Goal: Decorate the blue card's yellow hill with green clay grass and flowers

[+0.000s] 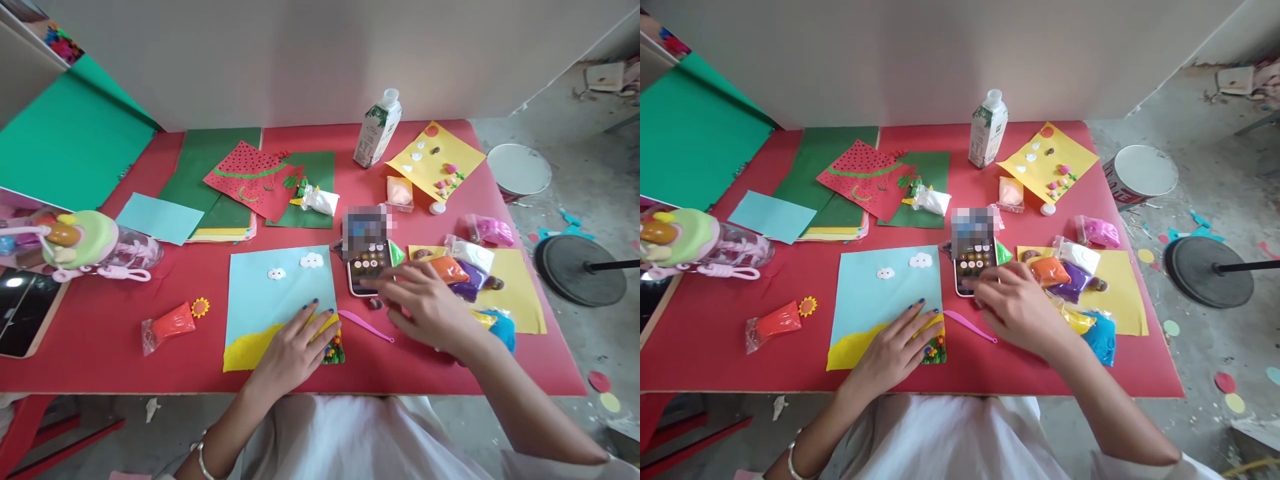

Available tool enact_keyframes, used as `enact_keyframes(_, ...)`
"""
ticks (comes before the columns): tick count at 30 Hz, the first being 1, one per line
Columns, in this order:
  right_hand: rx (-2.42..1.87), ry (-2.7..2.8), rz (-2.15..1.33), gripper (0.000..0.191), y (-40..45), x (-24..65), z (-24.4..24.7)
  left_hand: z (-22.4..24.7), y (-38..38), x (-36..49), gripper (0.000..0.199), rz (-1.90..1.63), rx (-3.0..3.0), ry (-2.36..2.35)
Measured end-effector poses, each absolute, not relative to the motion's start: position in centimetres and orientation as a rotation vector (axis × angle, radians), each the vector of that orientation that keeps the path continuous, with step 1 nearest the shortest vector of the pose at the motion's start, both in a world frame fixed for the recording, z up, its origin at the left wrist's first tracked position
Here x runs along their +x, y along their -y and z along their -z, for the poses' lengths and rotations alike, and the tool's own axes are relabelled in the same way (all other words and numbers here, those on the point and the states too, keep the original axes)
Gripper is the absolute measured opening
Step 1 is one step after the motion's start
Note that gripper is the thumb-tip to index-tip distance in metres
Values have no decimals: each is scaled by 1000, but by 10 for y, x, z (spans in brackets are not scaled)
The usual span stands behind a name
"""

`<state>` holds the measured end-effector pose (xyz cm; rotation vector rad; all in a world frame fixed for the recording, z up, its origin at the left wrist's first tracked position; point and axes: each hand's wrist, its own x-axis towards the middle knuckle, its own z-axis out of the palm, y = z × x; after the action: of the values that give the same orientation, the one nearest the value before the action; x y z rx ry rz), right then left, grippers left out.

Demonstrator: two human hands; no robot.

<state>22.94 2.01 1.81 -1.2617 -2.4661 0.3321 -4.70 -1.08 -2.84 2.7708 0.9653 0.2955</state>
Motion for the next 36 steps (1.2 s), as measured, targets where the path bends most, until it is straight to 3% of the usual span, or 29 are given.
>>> enact_keyframes(4, -1052, 2522, -569, 21, 17, 201, -5, 26, 7, -51, 49, -426, 2632, -1075)
enact_keyframes(10, -1180, 2495, -513, 18, 42, 185, 23, 21, 16, -58, 43, -562, 2584, -1184)
enact_keyframes(17, -1171, 2380, -643, 18, 38, 190, 14, 24, 33, -76, 45, -563, 2567, -1309)
enact_keyframes(24, -1096, 2421, -551, 22, 35, 180, 14, 23, 40, -72, 55, -508, 2715, -1190)
enact_keyframes(36, -1258, 2535, -416, 20, 56, 158, 24, 29, 64, -68, 47, -423, 2682, -1347)
